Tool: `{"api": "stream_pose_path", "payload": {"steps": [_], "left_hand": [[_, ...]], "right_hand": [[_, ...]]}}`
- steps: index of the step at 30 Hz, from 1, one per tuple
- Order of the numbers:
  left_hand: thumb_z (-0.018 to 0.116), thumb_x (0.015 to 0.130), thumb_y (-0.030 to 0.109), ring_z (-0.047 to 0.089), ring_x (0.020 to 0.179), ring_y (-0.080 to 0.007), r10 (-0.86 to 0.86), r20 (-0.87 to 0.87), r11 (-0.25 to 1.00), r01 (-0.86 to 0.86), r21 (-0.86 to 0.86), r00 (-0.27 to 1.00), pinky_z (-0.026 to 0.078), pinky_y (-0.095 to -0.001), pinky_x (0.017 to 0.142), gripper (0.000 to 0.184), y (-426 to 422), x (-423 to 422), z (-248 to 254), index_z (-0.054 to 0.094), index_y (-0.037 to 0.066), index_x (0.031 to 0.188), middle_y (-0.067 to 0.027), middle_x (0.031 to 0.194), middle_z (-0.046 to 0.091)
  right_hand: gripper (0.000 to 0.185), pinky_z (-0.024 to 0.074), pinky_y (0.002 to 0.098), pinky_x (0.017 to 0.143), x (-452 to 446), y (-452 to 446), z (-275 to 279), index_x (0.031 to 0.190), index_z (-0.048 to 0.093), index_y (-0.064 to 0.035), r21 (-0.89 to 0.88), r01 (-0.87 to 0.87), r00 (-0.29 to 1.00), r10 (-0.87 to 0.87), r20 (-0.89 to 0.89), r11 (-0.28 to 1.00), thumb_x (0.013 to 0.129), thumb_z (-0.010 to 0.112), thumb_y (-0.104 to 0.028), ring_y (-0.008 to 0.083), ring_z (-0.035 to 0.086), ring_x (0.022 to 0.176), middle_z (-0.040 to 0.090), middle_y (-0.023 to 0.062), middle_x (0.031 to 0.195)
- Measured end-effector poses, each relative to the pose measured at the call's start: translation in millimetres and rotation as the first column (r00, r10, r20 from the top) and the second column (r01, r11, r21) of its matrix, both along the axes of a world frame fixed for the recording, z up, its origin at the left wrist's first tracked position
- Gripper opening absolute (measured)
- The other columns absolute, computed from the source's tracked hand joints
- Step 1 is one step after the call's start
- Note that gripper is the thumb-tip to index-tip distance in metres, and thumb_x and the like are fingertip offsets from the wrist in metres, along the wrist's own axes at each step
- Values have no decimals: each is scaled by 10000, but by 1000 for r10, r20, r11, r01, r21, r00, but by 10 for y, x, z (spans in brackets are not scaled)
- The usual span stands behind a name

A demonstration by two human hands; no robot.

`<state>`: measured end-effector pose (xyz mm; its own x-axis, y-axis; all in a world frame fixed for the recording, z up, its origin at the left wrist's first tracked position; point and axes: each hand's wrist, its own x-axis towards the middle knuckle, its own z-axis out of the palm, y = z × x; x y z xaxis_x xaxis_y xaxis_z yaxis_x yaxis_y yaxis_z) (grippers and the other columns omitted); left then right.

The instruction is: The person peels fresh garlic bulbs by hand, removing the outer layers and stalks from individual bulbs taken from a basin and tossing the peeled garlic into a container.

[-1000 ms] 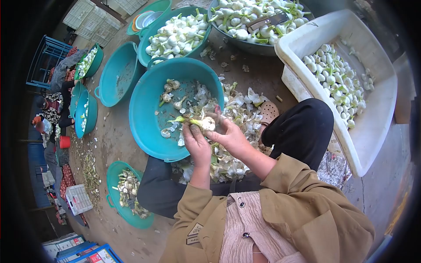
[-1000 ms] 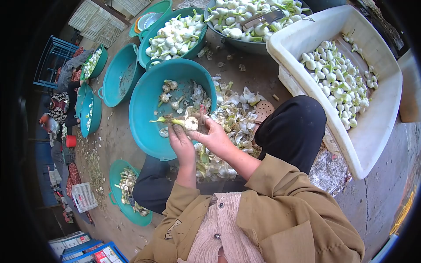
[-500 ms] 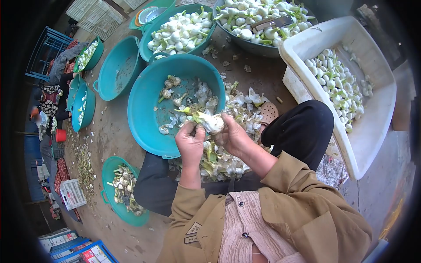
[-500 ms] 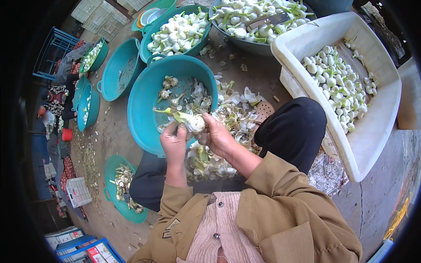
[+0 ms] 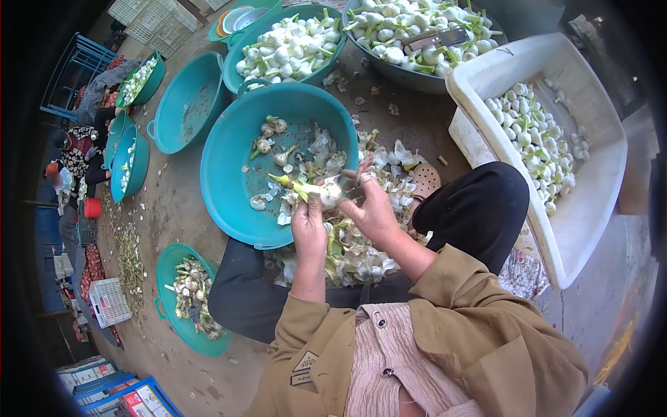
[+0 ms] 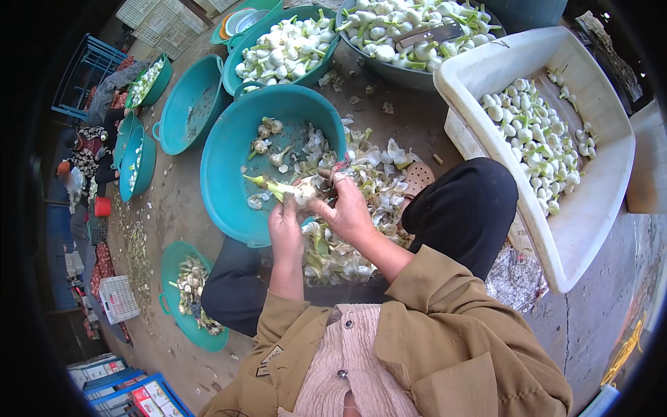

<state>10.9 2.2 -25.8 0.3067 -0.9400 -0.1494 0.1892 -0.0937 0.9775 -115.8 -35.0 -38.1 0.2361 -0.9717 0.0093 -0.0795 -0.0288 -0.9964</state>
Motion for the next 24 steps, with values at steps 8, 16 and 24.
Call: {"api": "stream_pose_path", "payload": {"steps": [8,16,24], "left_hand": [[507,931,235,510,660,-116,-2,490,997,38,-62,872,432,-295,616,309,49,-17,140,590,-62,948,-106,728,615],[552,891,192,433,532,-212,87,646,989,-145,37,758,393,-339,537,277,42,98,-76,550,-57,771,-166,627,536],[535,894,139,516,613,-188,165,645,981,-56,-185,746,427,-335,580,201,38,109,140,577,-49,836,-125,717,574]], "right_hand": [[413,484,265,599,59,-21,-68,991,565,2,164,-4,941,-52,335,987,841,587,-382,156,588,684,580,72,785],[466,474,238,598,162,6,-118,1068,518,11,363,-53,882,-127,454,930,881,533,-415,117,558,660,578,54,801],[402,431,196,529,108,-67,-180,1093,519,-15,519,-352,638,-206,742,779,873,577,-347,78,513,595,569,16,759]]}}
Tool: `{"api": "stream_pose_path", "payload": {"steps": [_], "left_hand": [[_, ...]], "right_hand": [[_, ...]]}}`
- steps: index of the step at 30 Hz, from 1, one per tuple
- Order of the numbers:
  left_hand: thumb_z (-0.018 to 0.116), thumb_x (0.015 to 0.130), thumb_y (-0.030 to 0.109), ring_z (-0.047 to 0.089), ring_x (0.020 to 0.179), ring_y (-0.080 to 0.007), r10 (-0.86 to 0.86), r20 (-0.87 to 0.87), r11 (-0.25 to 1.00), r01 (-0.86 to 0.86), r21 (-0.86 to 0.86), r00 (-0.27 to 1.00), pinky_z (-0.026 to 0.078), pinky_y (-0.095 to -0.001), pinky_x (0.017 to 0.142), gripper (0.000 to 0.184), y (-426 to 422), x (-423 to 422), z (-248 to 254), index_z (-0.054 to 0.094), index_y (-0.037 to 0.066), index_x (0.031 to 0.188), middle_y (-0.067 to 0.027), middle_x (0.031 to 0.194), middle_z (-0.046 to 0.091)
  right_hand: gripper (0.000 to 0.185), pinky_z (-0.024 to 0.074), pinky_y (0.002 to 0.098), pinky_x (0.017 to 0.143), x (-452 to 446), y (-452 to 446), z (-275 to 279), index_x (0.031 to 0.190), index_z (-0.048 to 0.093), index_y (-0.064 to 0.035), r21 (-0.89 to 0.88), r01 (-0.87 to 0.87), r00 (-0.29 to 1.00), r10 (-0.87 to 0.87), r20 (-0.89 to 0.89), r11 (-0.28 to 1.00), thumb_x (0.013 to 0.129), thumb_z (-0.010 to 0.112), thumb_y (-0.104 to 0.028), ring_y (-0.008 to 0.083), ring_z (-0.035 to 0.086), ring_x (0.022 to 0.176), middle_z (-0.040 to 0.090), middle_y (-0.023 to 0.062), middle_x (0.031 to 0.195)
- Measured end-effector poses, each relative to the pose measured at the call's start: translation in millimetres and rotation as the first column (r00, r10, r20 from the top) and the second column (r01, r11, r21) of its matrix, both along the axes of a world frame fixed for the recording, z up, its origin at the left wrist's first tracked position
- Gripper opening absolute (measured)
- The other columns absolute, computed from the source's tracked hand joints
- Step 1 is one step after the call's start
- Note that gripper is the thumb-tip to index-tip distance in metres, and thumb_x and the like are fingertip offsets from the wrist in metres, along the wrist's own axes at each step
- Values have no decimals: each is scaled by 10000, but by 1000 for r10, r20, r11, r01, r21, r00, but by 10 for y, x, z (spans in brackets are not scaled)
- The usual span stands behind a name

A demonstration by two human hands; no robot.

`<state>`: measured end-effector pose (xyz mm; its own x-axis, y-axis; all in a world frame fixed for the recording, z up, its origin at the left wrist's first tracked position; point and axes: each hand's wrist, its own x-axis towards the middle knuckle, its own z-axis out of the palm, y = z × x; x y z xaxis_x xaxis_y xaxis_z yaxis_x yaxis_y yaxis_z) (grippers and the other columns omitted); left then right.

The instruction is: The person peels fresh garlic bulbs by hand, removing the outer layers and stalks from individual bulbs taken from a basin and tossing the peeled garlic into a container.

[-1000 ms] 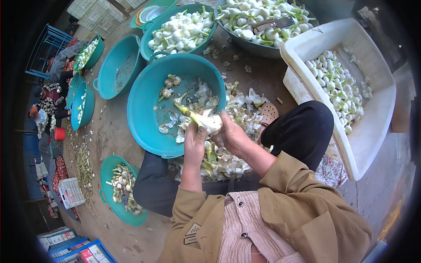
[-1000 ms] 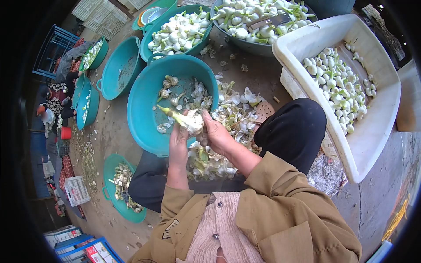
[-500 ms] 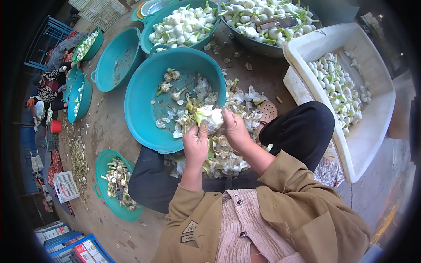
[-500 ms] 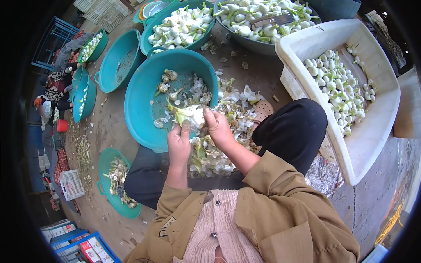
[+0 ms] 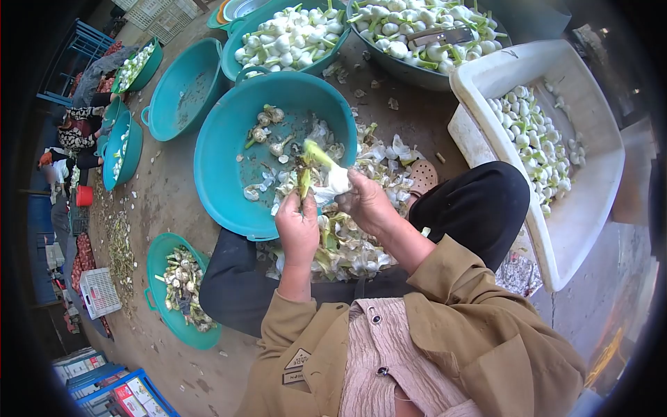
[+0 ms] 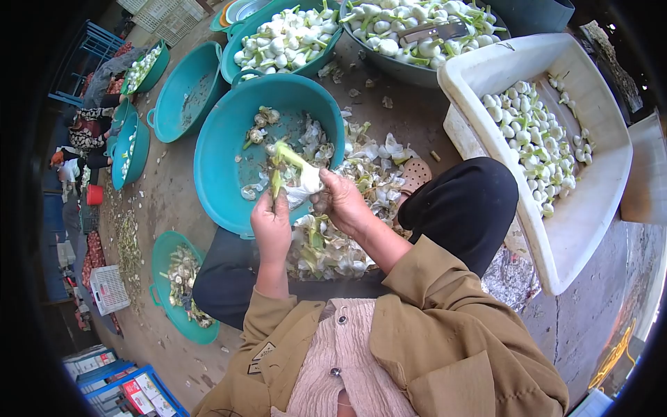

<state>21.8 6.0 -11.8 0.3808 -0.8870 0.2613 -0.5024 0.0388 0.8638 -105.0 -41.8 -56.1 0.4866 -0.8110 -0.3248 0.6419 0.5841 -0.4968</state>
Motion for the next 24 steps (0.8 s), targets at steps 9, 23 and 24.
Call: {"api": "stream_pose_path", "payload": {"steps": [9,23,24], "left_hand": [[562,867,121,603,712,-229,141,132,894,-183,409,981,481,-337,635,252,-191,683,-192,540,-59,1042,-155,911,593],[678,725,101,589,646,-319,-115,458,993,93,70,881,468,-387,553,149,-2,116,281,618,36,844,-132,746,592],[681,722,104,582,620,-321,-128,470,992,103,78,874,462,-392,534,141,7,127,265,612,35,824,-131,727,584]], "right_hand": [[413,444,181,550,-99,-30,186,1129,495,22,16,-141,772,100,628,990,856,606,-267,101,538,680,577,56,877],[515,452,244,778,7,43,230,1242,450,-6,-440,-53,916,-131,-378,896,776,632,-130,92,534,874,556,43,1024],[516,451,248,797,12,55,202,1236,457,-6,-448,-55,908,-142,-394,892,766,642,-113,92,534,889,556,39,1024]]}}
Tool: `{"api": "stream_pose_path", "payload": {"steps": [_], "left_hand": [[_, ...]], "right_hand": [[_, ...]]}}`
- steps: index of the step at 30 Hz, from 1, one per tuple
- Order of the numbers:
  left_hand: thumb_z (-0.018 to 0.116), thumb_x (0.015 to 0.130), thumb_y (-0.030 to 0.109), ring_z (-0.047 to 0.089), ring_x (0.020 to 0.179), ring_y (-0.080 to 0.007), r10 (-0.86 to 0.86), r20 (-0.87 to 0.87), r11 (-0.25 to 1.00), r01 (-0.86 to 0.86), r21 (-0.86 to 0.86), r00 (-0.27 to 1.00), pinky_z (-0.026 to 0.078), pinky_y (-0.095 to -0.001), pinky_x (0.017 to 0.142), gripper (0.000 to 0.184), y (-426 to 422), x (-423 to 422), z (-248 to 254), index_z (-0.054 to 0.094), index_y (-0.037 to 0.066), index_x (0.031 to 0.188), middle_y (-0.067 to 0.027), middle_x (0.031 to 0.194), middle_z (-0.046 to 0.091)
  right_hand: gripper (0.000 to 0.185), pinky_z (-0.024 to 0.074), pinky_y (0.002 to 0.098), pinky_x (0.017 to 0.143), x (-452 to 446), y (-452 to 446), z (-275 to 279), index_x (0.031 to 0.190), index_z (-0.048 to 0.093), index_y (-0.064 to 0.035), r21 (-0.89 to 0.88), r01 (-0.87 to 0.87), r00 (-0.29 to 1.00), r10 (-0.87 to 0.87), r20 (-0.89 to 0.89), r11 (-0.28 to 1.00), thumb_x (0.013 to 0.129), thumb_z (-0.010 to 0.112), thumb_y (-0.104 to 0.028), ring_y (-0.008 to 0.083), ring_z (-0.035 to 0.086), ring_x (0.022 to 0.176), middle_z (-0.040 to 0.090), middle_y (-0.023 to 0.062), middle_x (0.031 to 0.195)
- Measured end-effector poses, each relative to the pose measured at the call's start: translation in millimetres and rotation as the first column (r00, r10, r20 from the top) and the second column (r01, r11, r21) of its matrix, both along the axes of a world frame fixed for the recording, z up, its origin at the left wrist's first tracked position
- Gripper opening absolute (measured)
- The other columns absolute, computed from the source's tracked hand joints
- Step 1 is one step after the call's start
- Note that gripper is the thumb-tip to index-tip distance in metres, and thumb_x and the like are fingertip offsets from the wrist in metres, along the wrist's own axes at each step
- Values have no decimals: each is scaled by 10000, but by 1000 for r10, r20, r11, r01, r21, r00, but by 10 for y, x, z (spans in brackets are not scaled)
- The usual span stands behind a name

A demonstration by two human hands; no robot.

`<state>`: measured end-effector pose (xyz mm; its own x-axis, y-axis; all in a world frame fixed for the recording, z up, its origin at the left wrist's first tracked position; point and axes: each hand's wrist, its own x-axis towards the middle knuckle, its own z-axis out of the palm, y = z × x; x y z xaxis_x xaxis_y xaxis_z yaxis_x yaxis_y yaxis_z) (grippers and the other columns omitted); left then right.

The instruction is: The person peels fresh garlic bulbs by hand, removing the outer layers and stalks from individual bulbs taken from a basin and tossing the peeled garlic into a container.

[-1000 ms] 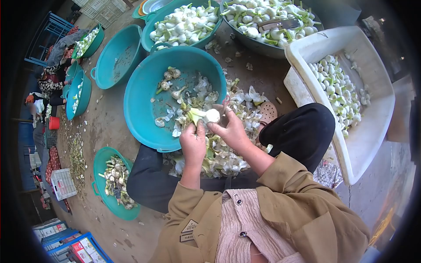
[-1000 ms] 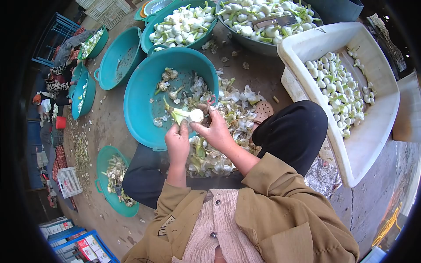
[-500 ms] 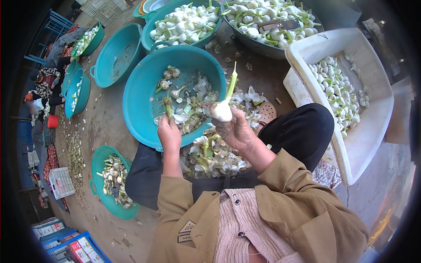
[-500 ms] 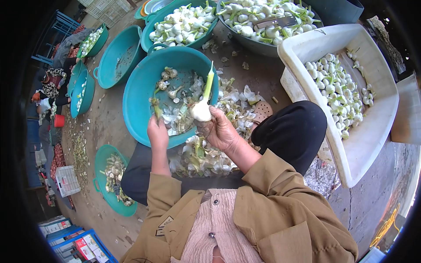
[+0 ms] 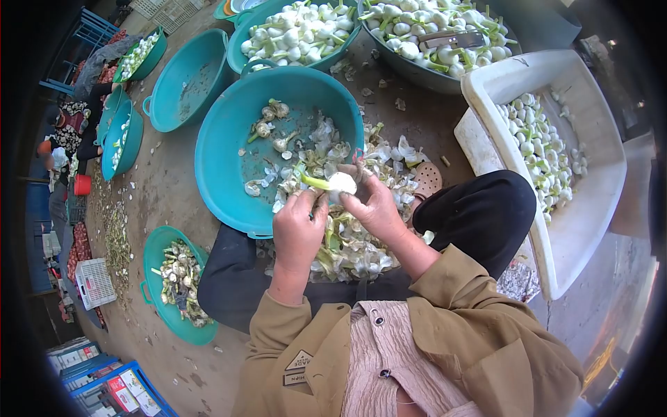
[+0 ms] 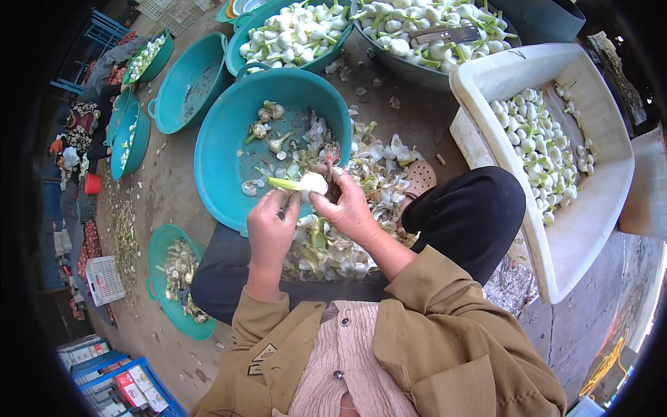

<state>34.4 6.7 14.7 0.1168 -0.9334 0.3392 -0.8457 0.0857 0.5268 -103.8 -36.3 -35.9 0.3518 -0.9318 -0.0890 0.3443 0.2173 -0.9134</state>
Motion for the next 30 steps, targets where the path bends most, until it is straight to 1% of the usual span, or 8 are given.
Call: {"api": "stream_pose_path", "payload": {"steps": [7,9,11,13,17,25,27,30], "left_hand": [[660,729,84,567,585,-315,44,-147,999,-38,38,988,457,-359,528,132,-93,135,-47,598,2,811,-151,711,577],[658,708,79,562,600,-309,167,-671,965,18,260,722,453,-344,540,148,-113,135,7,590,-8,805,-150,705,572],[664,685,83,566,623,-307,132,-609,979,-6,204,782,454,-345,547,164,-92,113,-34,580,-4,795,-132,707,563],[657,678,72,558,614,-303,32,-62,997,-36,-70,998,449,-352,531,160,-34,20,-37,567,1,790,-121,685,539],[671,647,77,536,588,-284,-151,165,978,171,-118,975,440,-378,525,179,69,-71,-130,519,55,739,-93,675,503],[650,703,77,557,636,-306,235,131,967,-218,-129,963,452,-398,556,135,-58,535,-131,530,40,753,-94,723,548],[643,739,85,579,693,-322,364,360,888,-436,144,859,465,-411,595,135,-67,868,-304,578,16,837,-118,805,577],[645,767,108,605,781,-336,199,208,956,-237,174,958,487,-406,659,253,-13,732,-236,614,35,1008,-157,977,589]], "right_hand": [[499,456,250,768,-58,-61,20,1235,470,-3,17,-160,987,160,5,987,789,625,-164,86,531,856,556,27,1015],[508,460,261,776,-70,-94,-34,1264,452,-12,208,-258,947,203,250,943,811,589,-198,112,545,872,559,30,1038],[508,465,273,771,4,-92,-41,1285,435,-24,231,-211,958,154,242,950,830,563,-210,133,550,874,558,26,1049],[521,465,276,760,73,-60,-102,1305,414,-27,188,-144,969,101,224,972,837,566,-201,132,545,877,555,32,1064],[408,463,291,731,13,-31,-177,1138,501,11,137,-161,969,182,-167,978,871,561,-293,140,557,832,596,82,975],[417,443,278,829,-79,-30,100,1220,490,8,-79,-144,987,138,-77,986,884,551,-231,125,558,919,607,73,1020],[463,426,279,876,-115,-60,78,1258,468,-11,-47,-203,979,201,-45,978,857,599,-201,119,542,981,583,66,1097],[543,423,282,889,-93,-133,80,1249,482,-23,39,-190,982,189,26,981,780,705,-181,122,539,994,570,69,1121]]}}
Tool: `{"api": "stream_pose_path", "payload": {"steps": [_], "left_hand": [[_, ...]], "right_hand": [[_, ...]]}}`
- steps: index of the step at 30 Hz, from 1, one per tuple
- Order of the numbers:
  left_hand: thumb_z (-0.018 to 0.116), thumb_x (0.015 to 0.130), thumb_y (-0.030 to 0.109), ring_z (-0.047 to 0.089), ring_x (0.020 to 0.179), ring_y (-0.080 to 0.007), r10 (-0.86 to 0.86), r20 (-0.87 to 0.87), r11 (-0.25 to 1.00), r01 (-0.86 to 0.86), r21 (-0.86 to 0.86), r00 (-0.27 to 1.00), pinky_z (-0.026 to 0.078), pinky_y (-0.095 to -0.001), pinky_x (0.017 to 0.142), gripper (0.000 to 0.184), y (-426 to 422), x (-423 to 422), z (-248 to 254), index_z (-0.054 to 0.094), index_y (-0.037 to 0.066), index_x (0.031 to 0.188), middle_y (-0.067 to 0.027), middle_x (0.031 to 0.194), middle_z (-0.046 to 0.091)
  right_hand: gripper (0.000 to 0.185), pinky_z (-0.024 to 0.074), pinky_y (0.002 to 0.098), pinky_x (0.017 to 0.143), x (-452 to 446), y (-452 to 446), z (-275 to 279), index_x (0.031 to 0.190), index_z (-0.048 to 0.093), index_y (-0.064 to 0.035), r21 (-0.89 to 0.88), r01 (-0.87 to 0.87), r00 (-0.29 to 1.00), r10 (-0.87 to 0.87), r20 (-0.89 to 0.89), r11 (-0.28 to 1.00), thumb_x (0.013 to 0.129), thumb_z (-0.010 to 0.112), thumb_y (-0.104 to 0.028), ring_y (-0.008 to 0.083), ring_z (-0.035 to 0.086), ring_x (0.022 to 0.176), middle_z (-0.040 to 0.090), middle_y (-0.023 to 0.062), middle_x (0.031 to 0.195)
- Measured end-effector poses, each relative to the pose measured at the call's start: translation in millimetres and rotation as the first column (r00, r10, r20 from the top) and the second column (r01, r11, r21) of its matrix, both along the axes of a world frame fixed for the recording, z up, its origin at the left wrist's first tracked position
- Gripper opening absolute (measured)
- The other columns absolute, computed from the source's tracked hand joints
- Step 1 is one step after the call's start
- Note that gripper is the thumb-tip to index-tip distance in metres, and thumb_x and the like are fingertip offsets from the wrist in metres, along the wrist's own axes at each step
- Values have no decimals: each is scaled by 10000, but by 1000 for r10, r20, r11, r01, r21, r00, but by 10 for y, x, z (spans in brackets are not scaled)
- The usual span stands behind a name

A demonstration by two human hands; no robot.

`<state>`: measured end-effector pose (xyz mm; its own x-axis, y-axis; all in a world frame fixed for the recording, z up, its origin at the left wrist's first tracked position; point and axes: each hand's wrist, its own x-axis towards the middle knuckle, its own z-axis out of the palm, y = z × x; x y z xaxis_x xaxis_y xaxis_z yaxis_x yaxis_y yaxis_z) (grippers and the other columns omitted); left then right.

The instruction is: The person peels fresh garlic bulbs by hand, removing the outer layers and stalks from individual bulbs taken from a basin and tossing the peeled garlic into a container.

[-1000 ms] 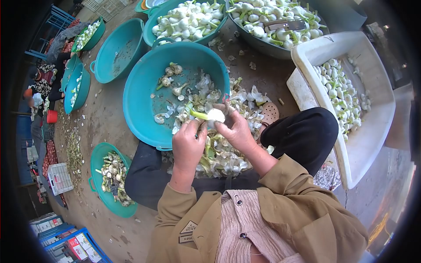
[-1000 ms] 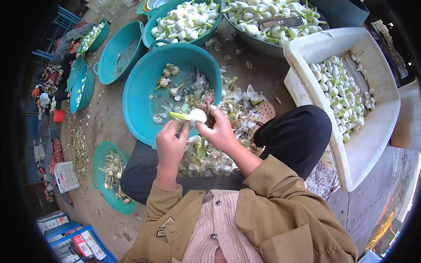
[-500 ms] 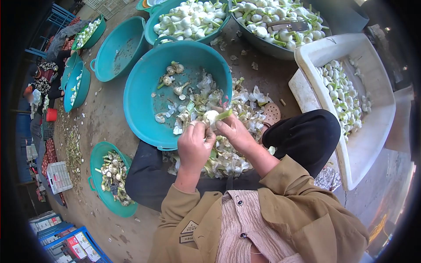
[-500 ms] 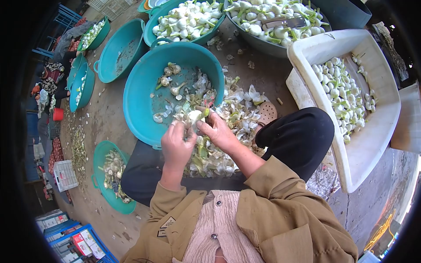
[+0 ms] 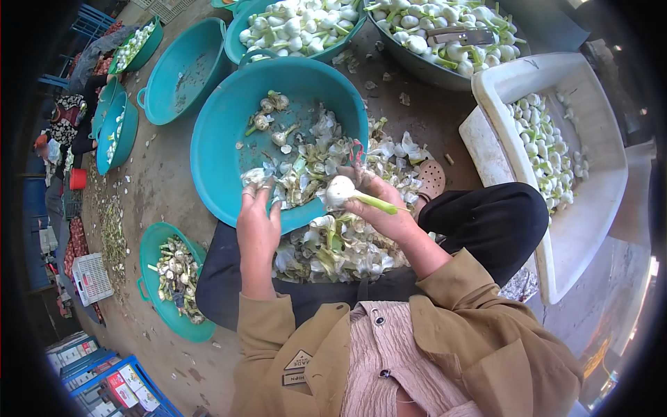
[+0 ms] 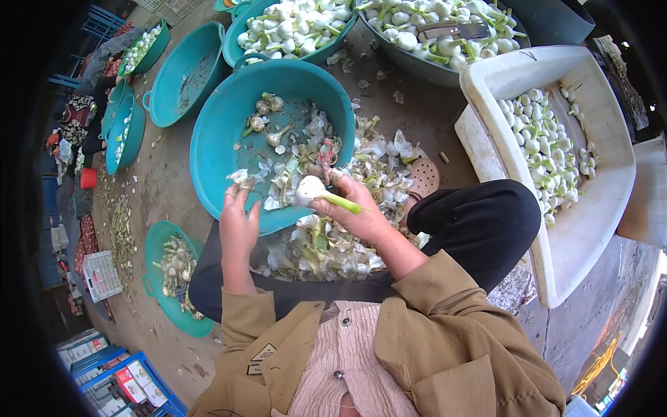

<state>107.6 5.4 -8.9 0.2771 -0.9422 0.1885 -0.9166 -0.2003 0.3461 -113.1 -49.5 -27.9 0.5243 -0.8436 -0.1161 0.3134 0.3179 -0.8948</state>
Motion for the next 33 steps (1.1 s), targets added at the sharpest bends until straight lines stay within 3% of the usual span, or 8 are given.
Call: {"api": "stream_pose_path", "payload": {"steps": [9,12,19,23,25,27,29,33], "left_hand": [[679,724,56,598,727,-313,-348,-217,933,314,-174,912,486,-353,613,182,-113,-575,122,628,37,897,-135,848,605],[669,766,120,586,740,-303,-112,-342,985,59,-162,933,469,-360,642,165,-156,-373,-23,603,7,867,-142,825,597],[621,835,269,582,667,-320,-154,-302,981,182,67,941,444,-401,554,276,-57,-880,116,523,15,879,-137,766,577],[566,874,207,580,605,-285,-365,-302,924,304,-231,881,422,-373,492,182,-158,-886,-298,523,30,879,-109,718,564],[561,877,164,601,631,-217,117,-964,986,-147,83,238,434,-351,512,148,-228,-691,-516,529,21,899,-83,765,601],[535,888,143,607,715,-178,169,-979,959,-249,135,118,459,-348,574,155,-364,-249,-816,540,-2,943,-70,827,629],[516,891,166,614,754,-249,174,-634,956,-283,-74,753,474,-393,635,192,-444,146,-1384,572,-8,951,-114,850,643],[540,867,184,602,837,-325,160,120,758,-200,621,980,478,-423,716,212,-802,650,-1228,609,5,959,-159,908,631]], "right_hand": [[511,450,309,850,-58,-154,-127,1185,530,-30,-601,-228,833,-166,-527,766,746,730,-201,168,572,966,608,80,1058],[436,445,340,882,-17,-86,-117,1221,478,-1,84,-10,1000,9,15,996,853,593,-204,197,561,1005,578,95,1134],[480,350,374,985,107,-89,-280,1267,412,1,252,-41,881,-84,465,967,858,523,-226,236,487,1124,482,171,1260],[353,357,410,1005,89,-103,-390,1136,535,-51,515,-103,653,-332,681,851,790,483,-105,338,441,1170,489,190,1227],[373,368,421,1002,-40,-131,-374,1155,517,-31,597,-171,561,-420,713,784,793,456,-98,342,445,1168,501,189,1214],[389,389,432,998,-221,-245,-211,1180,498,-13,656,-263,384,-547,744,707,802,446,-91,335,448,1173,503,179,1216],[540,385,430,1008,-665,-510,-37,1277,407,-4,538,-118,80,-532,843,835,806,588,-197,318,420,1214,440,185,1299],[659,409,370,979,-1088,-747,351,1341,324,-6,357,129,-12,-358,933,925,800,634,-220,271,409,1229,425,160,1323]]}}
